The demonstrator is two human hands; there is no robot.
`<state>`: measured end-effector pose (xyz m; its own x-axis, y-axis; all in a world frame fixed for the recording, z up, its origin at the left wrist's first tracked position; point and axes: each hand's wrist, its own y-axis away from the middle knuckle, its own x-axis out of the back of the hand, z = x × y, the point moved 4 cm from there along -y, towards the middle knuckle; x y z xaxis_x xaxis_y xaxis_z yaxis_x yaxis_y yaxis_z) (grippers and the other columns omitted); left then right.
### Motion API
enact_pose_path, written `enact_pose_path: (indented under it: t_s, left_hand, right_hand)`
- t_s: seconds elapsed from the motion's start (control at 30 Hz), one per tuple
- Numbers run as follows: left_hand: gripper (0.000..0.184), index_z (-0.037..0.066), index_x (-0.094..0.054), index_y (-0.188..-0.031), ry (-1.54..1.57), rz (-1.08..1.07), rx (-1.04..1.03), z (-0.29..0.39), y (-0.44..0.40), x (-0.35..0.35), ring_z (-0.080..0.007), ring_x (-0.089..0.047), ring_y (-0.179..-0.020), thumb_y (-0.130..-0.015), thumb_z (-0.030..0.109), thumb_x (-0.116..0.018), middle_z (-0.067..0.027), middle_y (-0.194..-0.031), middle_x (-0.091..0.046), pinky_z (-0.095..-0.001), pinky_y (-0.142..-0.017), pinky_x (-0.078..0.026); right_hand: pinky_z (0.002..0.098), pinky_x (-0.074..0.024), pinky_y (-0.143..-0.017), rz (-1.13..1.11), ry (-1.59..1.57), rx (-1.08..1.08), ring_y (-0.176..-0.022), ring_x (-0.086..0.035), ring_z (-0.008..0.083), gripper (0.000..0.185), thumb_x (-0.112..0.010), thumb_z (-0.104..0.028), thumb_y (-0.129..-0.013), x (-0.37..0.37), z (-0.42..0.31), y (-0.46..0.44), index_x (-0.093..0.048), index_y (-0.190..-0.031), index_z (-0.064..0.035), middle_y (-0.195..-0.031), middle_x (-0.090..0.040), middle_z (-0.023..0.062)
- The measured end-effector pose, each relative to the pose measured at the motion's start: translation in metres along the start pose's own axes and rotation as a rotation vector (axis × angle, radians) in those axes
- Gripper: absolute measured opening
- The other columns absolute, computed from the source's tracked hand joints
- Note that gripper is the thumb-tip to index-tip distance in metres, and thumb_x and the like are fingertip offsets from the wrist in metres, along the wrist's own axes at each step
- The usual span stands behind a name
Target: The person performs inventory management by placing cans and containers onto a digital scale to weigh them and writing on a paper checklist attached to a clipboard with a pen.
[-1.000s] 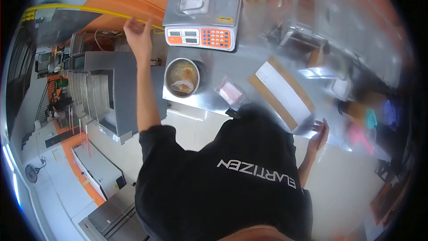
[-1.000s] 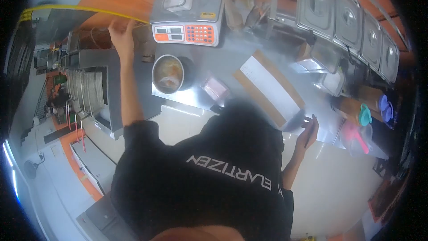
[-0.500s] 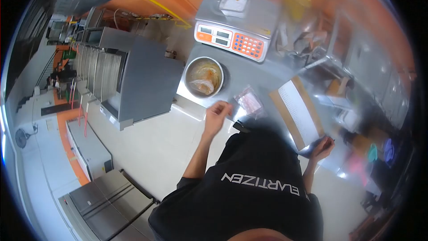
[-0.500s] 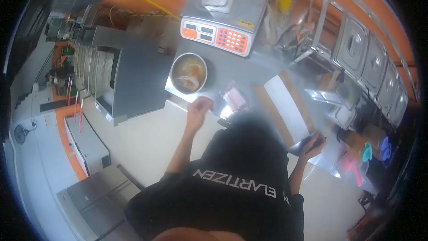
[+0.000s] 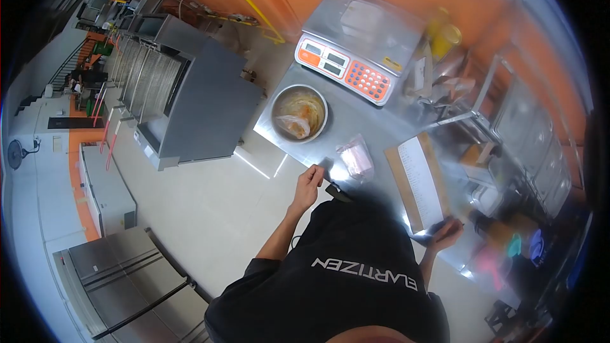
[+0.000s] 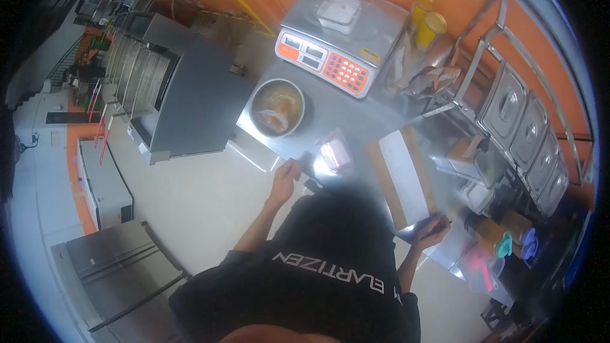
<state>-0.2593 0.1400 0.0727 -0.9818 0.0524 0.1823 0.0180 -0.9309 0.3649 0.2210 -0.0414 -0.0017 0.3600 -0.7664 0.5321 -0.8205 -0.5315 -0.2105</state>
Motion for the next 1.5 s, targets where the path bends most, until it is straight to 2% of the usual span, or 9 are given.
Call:
enact_pose_path:
  t_s: [0.1, 0.47, 0.57, 0.73, 0.87, 0.97, 1.3, 1.4, 1.5]
  left_hand:
    - [0.04, 0.004, -0.052, -0.082, -0.039, 0.074, -0.032, -0.001, 0.005, 0.002, -0.0083, -0.039, -0.065, -0.112, 0.031, -0.05, 0.0025, -0.067, -0.043, -0.0285, -0.061, -0.034]
    - [0.048, -0.001, -0.051, -0.081, -0.325, 0.105, -0.025, -0.07, 0.026, 0.019, -0.0213, -0.046, -0.061, -0.113, 0.032, -0.039, -0.0102, -0.066, -0.046, -0.0395, -0.059, -0.04]
    - [0.056, -0.003, -0.054, -0.077, -0.419, 0.108, -0.006, -0.089, 0.034, 0.024, -0.038, -0.055, -0.058, -0.114, 0.036, -0.038, -0.0199, -0.062, -0.052, -0.0489, -0.059, -0.042]
    - [0.052, -0.005, -0.054, -0.077, -0.519, 0.136, -0.019, -0.116, 0.049, 0.026, -0.04, -0.054, -0.057, -0.111, 0.033, -0.046, -0.0227, -0.061, -0.048, -0.05, -0.059, -0.041]
    - [0.053, -0.007, -0.054, -0.071, -0.66, 0.142, 0.087, -0.144, 0.05, 0.028, -0.0413, -0.048, -0.055, -0.107, 0.033, -0.058, -0.0237, -0.06, -0.045, -0.0492, -0.057, -0.04]
    - [0.057, -0.006, -0.052, -0.066, -0.688, 0.126, -0.006, -0.106, 0.049, 0.011, -0.0397, -0.044, -0.052, -0.103, 0.035, -0.064, -0.0234, -0.058, -0.043, -0.0487, -0.056, -0.039]
    - [0.075, -0.004, -0.058, -0.062, -0.367, 0.114, 0.15, -0.113, 0.057, -0.023, -0.0302, -0.057, -0.056, -0.11, 0.051, -0.04, -0.0176, -0.059, -0.059, -0.0435, -0.064, -0.049]
    - [0.067, -0.003, -0.062, -0.068, -0.171, 0.146, 0.096, -0.098, 0.061, -0.042, -0.0215, -0.061, -0.064, -0.108, 0.05, -0.049, -0.0119, -0.064, -0.062, -0.0373, -0.068, -0.05]
    - [0.051, -0.002, -0.065, -0.081, -0.248, 0.146, 0.077, -0.042, 0.071, -0.075, -0.0162, -0.061, -0.072, -0.104, 0.043, -0.063, -0.0088, -0.072, -0.065, -0.034, -0.069, -0.05]
  right_hand:
    - [0.0358, -0.0529, -0.091, 0.015, -0.006, 0.022, -0.102, -0.066, 0.0255, 0.024, -0.06, -0.016, -0.107, 0.001, 0.007, 0.0, -0.059, -0.121, 0.0037, -0.11, -0.067, 0.0168]
    - [0.0327, -0.0524, -0.096, -0.01, -0.008, -0.051, -0.106, -0.066, 0.0211, 0.027, -0.067, -0.014, -0.103, 0.006, 0.018, -0.002, -0.06, -0.124, 0.0023, -0.115, -0.067, 0.0139]
    - [0.0291, -0.0534, -0.086, -0.01, -0.032, -0.101, -0.099, -0.065, 0.0179, 0.027, -0.066, -0.015, -0.104, 0.006, 0.029, -0.002, -0.06, -0.124, 0.001, -0.113, -0.068, 0.0124]
    - [0.0252, -0.0513, -0.069, 0.017, -0.066, -0.024, -0.083, -0.063, 0.0128, 0.024, -0.064, -0.014, -0.104, 0.008, 0.035, -0.003, -0.061, -0.125, -0.0013, -0.108, -0.068, 0.0092]
    - [0.0256, -0.0497, -0.064, -0.014, -0.287, -0.28, -0.075, -0.06, 0.0113, 0.022, -0.057, -0.015, -0.105, 0.007, 0.034, -0.002, -0.061, -0.122, -0.0019, -0.1, -0.067, 0.0072]
    - [0.0257, -0.0498, -0.063, -0.03, -0.374, -0.327, -0.072, -0.06, 0.0121, 0.02, -0.053, -0.014, -0.104, 0.009, 0.029, -0.001, -0.063, -0.116, -0.0027, -0.092, -0.067, 0.0067]
    - [0.0276, -0.0522, -0.063, -0.262, -0.471, -0.286, -0.072, -0.063, 0.0138, 0.032, -0.049, -0.024, -0.105, 0.014, 0.029, -0.013, -0.062, -0.118, 0.0016, -0.098, -0.066, 0.0099]
    - [0.0284, -0.0535, -0.062, -0.293, -0.479, -0.229, -0.073, -0.063, 0.0141, 0.034, -0.049, -0.026, -0.106, 0.017, 0.028, -0.013, -0.061, -0.12, 0.0022, -0.102, -0.066, 0.0107]
    - [0.0274, -0.0533, -0.06, -0.331, -0.521, -0.305, -0.072, -0.063, 0.0137, 0.032, -0.052, -0.026, -0.106, 0.019, 0.032, -0.013, -0.061, -0.122, 0.0013, -0.102, -0.066, 0.0107]
